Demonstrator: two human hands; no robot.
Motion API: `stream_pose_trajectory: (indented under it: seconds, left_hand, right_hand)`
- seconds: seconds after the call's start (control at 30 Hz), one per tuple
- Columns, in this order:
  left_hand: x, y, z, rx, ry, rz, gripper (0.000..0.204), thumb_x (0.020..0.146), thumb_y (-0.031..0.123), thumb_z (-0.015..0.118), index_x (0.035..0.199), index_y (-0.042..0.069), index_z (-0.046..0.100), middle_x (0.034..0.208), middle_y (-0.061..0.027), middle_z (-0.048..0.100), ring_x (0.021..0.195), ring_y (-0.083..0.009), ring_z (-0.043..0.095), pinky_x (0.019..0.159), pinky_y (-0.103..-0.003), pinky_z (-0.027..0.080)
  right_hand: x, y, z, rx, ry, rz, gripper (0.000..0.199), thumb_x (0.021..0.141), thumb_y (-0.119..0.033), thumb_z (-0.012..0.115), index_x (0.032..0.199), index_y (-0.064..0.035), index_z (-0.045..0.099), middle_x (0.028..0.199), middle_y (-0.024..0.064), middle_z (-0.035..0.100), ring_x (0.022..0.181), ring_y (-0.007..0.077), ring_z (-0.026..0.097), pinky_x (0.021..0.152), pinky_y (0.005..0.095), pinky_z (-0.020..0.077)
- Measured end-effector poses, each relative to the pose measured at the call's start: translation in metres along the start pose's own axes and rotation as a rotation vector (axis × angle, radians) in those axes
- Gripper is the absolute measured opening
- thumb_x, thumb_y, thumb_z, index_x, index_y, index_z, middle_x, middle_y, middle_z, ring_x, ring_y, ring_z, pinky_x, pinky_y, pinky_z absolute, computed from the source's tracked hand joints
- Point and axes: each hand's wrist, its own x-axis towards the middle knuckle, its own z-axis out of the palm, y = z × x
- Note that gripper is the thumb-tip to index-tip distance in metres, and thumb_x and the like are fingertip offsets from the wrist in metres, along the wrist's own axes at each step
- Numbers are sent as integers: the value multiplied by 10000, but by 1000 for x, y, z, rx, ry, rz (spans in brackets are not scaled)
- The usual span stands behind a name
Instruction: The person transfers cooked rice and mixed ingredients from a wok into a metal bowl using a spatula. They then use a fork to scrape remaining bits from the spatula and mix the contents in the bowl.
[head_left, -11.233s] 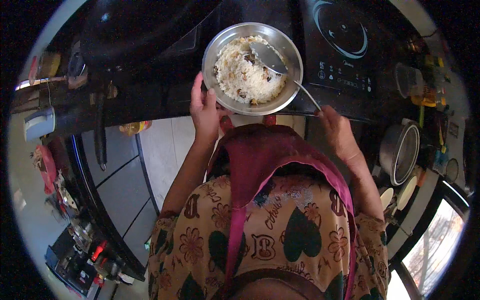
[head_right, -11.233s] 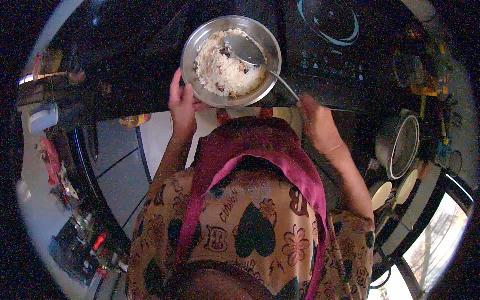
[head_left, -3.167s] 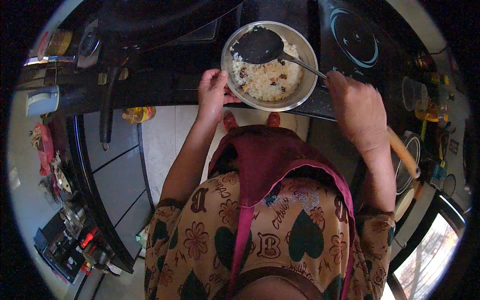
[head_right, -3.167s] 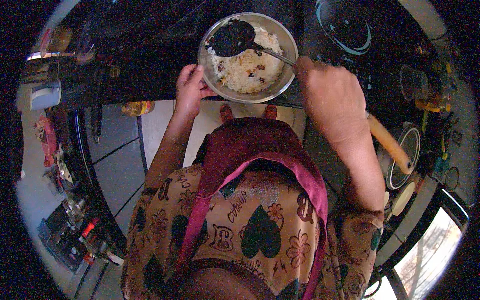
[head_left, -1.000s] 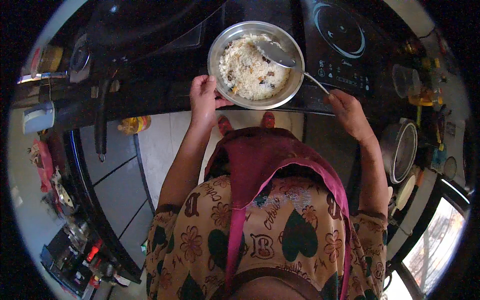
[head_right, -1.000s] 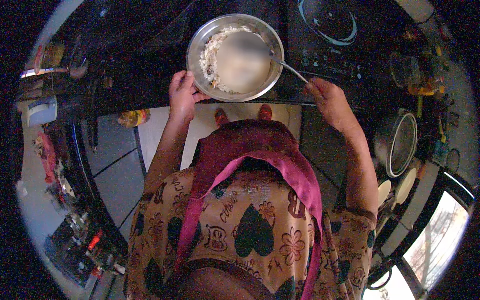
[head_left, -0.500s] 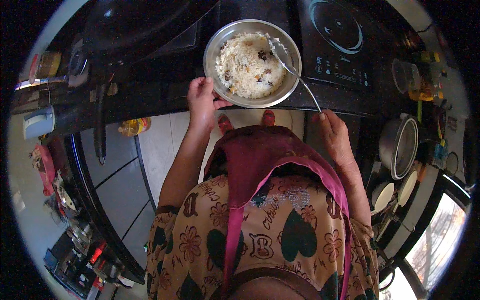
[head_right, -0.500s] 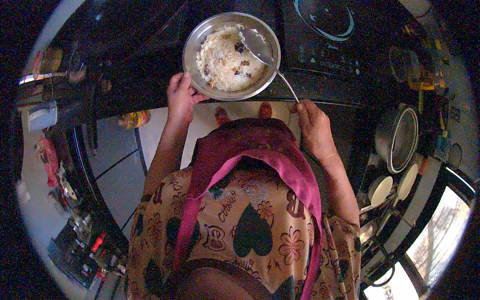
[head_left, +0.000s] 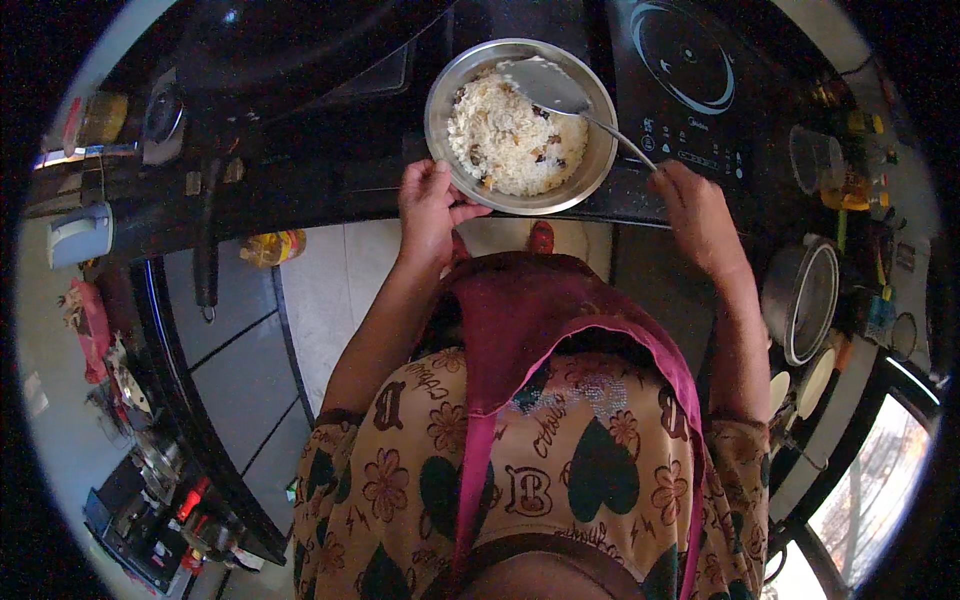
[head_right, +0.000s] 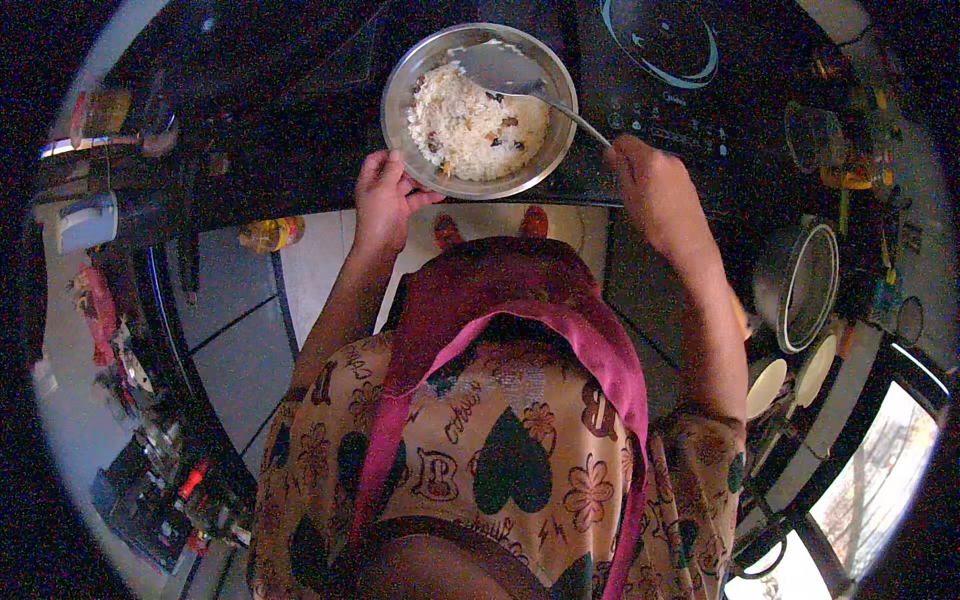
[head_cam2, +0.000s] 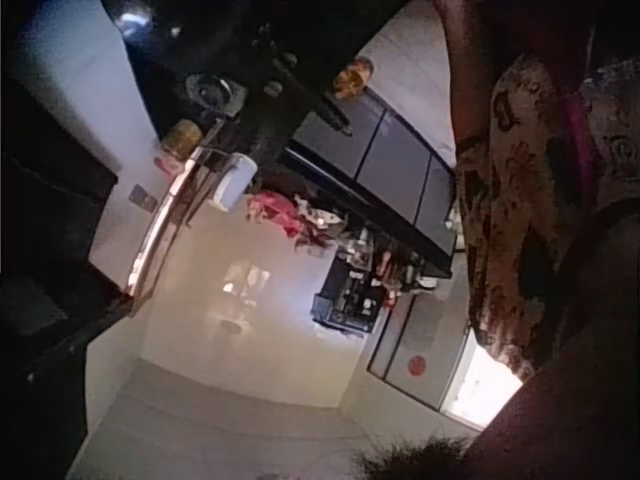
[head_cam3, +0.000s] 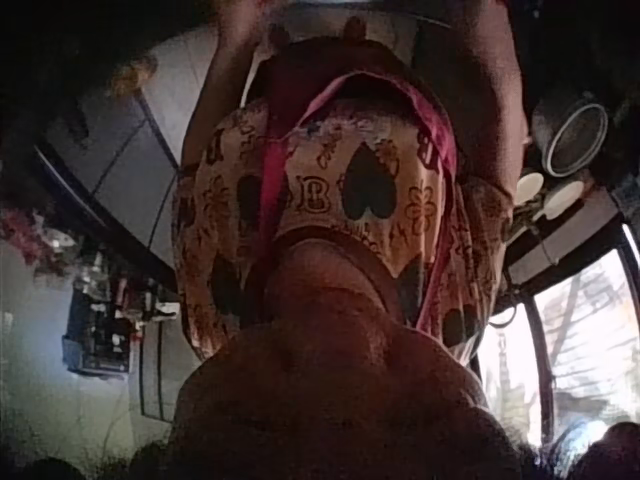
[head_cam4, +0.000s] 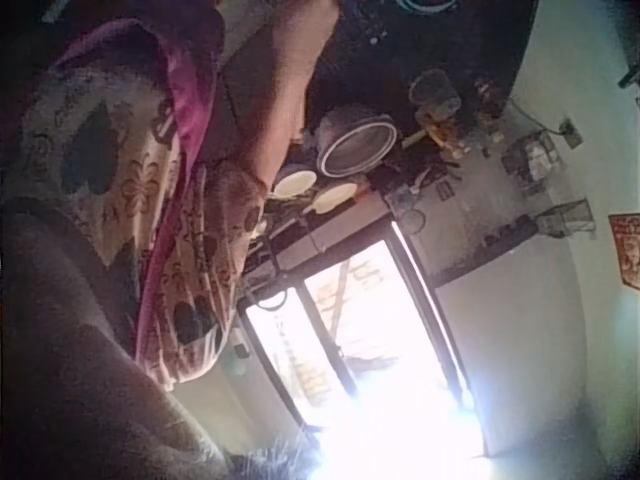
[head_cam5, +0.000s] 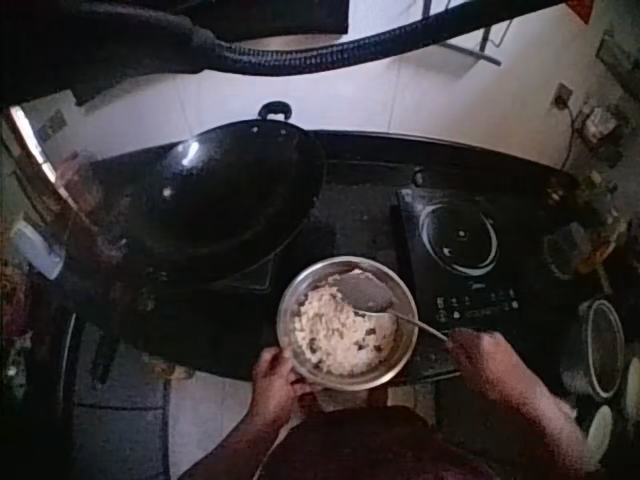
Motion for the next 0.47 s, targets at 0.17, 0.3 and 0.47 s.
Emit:
stream_pose_trajectory:
  seconds: [0.17,0.3,0.47]
  left_hand:
    - [4,-5,-6,0,-25,7,285,953,242,474,1114,19,398,957,-151,569,793,-255,629,617,-411,589]
    - [5,-6,-9,32,-13,-13,320,945,257,489,1150,25,409,1046,-164,577,869,-280,637,642,-430,587]
    - [6,-6,-11,52,-37,-8,323,942,262,496,1145,24,417,1042,-165,580,864,-280,638,636,-428,587]
  right_hand:
    - [30,-2,-5,-40,-111,-63,215,924,-181,477,881,5,578,742,178,597,700,329,594,648,369,458]
    - [24,-10,-20,29,-148,-31,215,913,-194,490,900,-6,592,783,201,612,736,361,609,659,404,475]
    - [32,-6,-20,-97,-136,-91,256,938,-230,470,893,-16,602,793,166,628,778,265,632,700,351,463]
